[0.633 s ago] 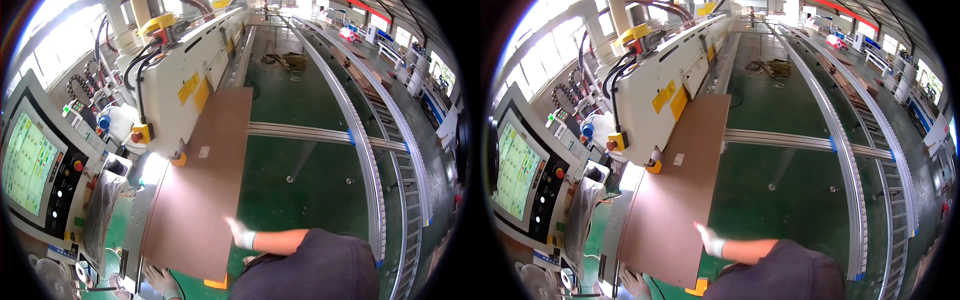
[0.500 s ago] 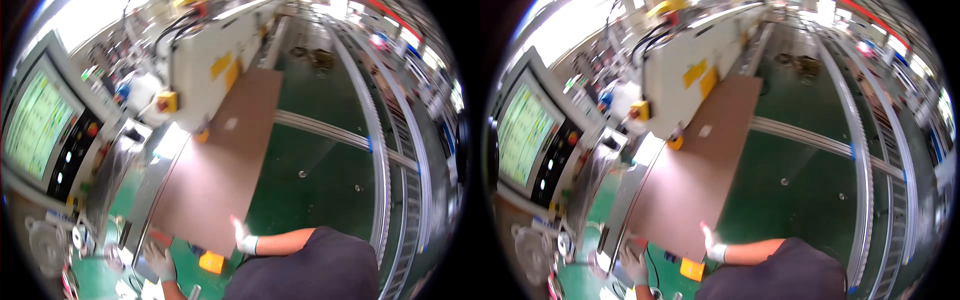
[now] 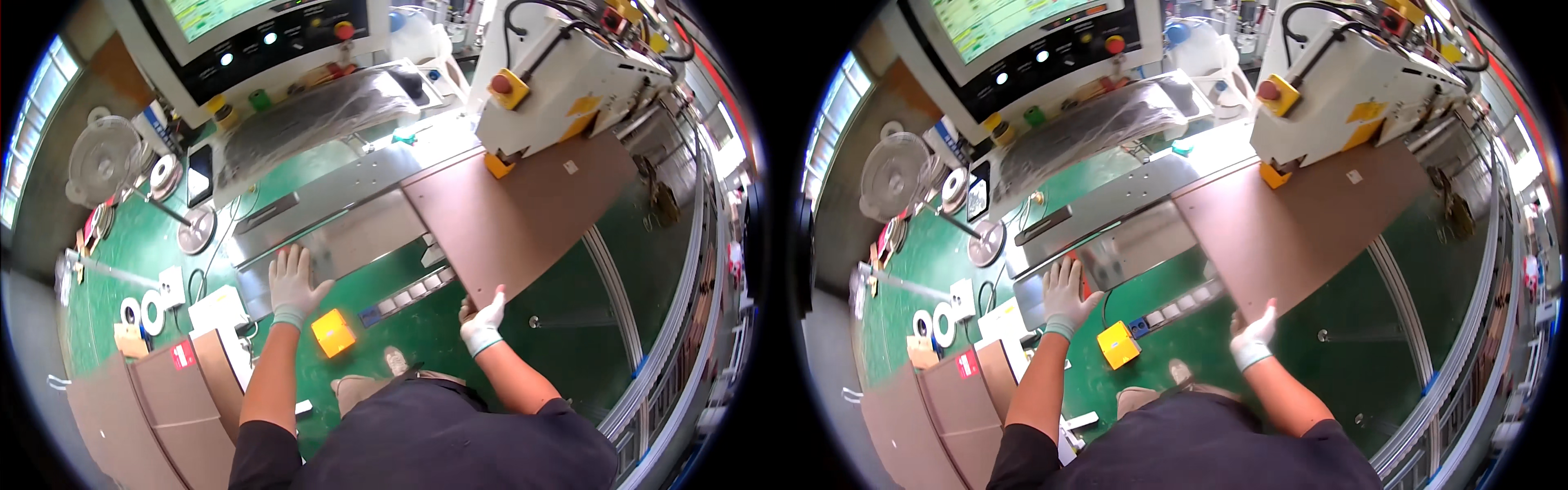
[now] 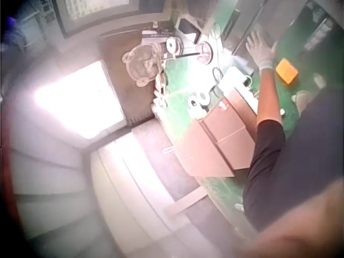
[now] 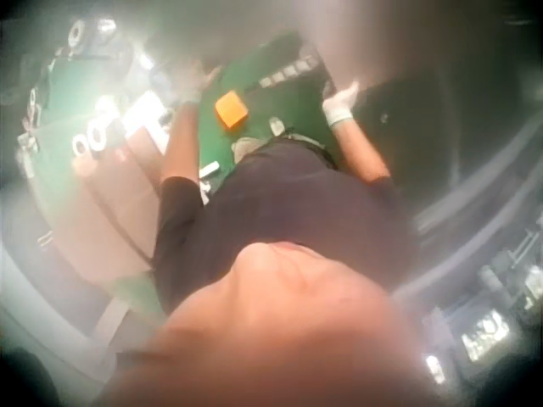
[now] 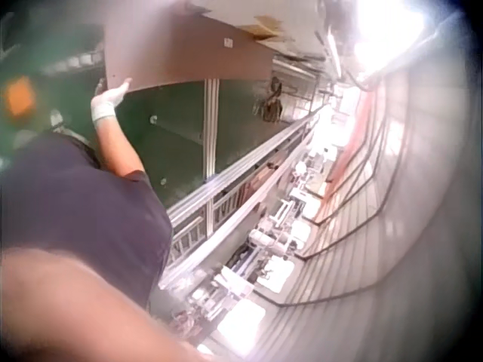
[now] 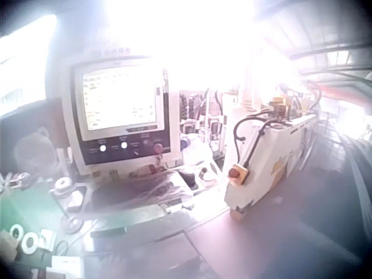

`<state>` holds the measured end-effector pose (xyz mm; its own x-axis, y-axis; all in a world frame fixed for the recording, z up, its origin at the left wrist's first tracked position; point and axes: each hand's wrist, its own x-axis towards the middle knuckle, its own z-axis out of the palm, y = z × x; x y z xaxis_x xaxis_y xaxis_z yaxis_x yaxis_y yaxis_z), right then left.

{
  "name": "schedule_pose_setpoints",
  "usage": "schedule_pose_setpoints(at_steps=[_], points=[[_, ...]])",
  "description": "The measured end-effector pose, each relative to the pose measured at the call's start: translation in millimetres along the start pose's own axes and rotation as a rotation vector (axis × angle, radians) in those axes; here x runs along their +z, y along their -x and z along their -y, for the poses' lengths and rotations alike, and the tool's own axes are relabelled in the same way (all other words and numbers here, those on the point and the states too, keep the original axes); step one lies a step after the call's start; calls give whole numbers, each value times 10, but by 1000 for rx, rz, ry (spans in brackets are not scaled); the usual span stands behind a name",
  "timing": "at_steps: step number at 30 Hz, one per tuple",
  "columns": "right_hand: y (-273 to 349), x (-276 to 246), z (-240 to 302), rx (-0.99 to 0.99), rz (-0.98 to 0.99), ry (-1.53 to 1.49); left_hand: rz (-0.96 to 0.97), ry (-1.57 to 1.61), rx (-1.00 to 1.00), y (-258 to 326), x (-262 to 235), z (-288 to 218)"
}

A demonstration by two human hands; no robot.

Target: The person picks up large brown boards one at a time and feeds them through a woodworking edge-banding machine.

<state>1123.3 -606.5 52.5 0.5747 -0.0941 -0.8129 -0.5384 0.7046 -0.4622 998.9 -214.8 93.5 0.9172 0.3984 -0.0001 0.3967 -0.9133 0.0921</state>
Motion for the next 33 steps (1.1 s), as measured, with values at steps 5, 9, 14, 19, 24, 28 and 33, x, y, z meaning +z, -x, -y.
schedule_pose_setpoints(at_steps=[5, 9, 14, 19, 24, 28, 33], points=[[-463, 74, 454, -240, -3, -55, -6, 24, 37, -32, -85, -9], [-654, 175, 748, -147, 192, -106, -469, -28, 45, 202, 218, 218], [-1377, -297, 551, -30, 452, 41, -141, 192, 88, 924, -9, -14], [-936, -291, -1323, 243, 622, 574, -62, 495, -90, 2417, 188, 805], [477, -777, -2952, 477, 510, 1250, -415, 350, -849, 4524, 96, 2042], [-551, -1343, -3753, 839, 1183, 1277, -833, 210, -1378, 5910, 734, 3165], [217, -861, -4219, -98, 1485, 2189, -1329, 706, -1965, 7877, 1015, 3650]])
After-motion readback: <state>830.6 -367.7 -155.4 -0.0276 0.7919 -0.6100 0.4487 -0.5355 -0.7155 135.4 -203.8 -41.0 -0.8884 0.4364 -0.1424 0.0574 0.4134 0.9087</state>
